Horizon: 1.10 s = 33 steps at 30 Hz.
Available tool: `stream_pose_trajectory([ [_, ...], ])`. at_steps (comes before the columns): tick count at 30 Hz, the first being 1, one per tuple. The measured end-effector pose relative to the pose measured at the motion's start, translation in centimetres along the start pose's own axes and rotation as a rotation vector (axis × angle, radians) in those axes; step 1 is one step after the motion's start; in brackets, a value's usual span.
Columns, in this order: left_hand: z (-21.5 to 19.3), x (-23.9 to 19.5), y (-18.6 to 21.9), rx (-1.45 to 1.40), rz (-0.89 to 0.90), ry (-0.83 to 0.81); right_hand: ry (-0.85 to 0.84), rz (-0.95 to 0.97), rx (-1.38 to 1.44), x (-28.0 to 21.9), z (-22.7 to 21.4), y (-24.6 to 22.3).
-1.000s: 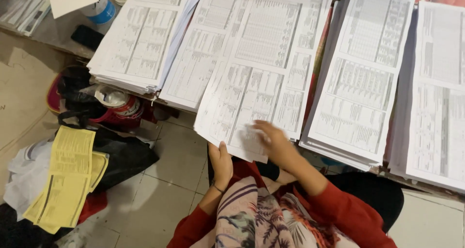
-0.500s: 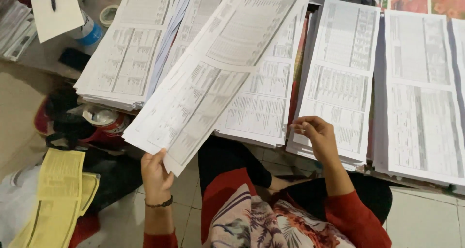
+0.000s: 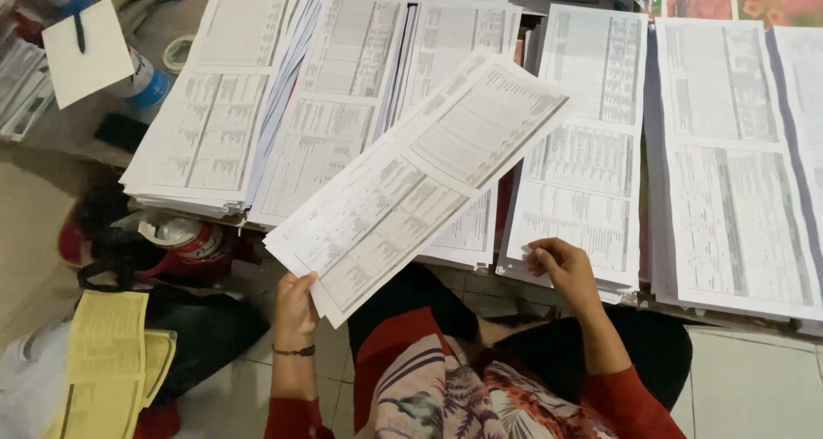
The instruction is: A person sitting on the floor is rapidly sorting, flipping through, and organizing large stacks of printed documents.
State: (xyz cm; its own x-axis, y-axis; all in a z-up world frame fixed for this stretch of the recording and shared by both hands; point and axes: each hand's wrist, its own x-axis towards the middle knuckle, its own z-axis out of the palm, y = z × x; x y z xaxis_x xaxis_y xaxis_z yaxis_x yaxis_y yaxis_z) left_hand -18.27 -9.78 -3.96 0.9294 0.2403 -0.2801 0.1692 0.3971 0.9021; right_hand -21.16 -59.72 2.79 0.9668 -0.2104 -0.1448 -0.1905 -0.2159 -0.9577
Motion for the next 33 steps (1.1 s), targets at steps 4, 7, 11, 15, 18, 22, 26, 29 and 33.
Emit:
stream_pose_trajectory([
  [4, 1.6, 0.0, -0.3, -0.013, -0.038, 0.045, -0.020, 0.000, 0.015, -0.4, 0.0, -0.1],
  [7, 0.1, 1.4, -2.2, -0.011, -0.029, 0.041, -0.015, -0.007, 0.016, -0.4, 0.1, 0.1],
  [11, 0.3, 1.2, -1.1, 0.067, 0.010, 0.004, -0.013, -0.020, -0.023, 0.0, 0.1, 0.8],
  [15, 0.6, 0.7, 1.0, 0.158, 0.039, 0.017, 0.003, -0.012, -0.013, -0.1, 0.2, 0.5],
  [18, -0.2, 1.0, 1.5, 0.168, 0.045, 0.009, 0.006, -0.024, -0.011, 0.0, 0.2, 0.5],
  [22, -2.6, 2.2, 1.3, 0.100, 0.015, 0.007, 0.017, -0.031, 0.000, -0.3, 0.3, 0.3],
  [26, -2.9, 1.3, 2.8, 0.097, 0.010, -0.005, 0.015, -0.027, -0.017, -0.4, 0.3, 0.0],
  [29, -3.5, 1.0, 3.1, 0.039, 0.015, -0.006, 0.008, -0.030, -0.035, -0.3, 0.2, 0.1],
  [33, -4.2, 0.4, 3.4, 0.117, 0.022, -0.078, -0.004, -0.015, 0.001, -0.2, 0.1, 0.8],
])
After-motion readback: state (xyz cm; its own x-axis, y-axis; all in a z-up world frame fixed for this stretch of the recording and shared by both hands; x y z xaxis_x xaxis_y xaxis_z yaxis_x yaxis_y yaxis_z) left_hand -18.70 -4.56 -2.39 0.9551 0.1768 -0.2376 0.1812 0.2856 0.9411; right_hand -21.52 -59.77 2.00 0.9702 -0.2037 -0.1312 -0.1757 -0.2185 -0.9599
